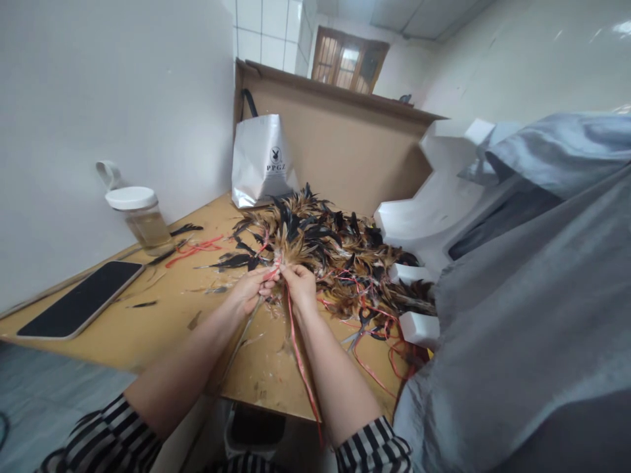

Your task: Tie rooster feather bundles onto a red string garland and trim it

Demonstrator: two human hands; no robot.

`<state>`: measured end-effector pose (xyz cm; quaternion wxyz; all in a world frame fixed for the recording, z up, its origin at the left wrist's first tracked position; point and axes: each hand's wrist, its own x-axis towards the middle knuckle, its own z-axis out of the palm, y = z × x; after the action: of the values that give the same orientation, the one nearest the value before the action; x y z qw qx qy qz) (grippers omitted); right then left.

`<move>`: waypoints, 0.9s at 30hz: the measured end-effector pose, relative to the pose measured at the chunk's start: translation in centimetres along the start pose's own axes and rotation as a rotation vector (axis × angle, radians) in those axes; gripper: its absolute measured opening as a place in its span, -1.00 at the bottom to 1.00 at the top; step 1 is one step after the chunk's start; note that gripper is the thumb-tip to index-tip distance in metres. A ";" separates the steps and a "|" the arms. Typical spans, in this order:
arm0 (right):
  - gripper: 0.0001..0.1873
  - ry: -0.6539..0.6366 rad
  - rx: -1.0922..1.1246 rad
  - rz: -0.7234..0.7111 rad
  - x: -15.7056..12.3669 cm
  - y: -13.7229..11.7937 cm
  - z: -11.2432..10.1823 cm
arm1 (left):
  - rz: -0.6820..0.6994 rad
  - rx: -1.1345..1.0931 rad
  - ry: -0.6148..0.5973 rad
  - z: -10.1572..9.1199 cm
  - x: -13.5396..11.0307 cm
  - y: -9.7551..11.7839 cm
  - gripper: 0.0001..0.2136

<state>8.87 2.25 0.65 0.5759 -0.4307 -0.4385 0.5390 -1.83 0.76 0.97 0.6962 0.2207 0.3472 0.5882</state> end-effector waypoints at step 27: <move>-0.58 -0.144 0.180 0.237 0.4 -0.5 -1.1 | 0.202 0.214 -0.037 0.2 -0.6 -1.0 -0.73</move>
<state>10.08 2.58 0.83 0.5115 -0.3864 -0.3749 0.6698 -1.06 -0.02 0.46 0.6124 0.3382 0.3709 0.6107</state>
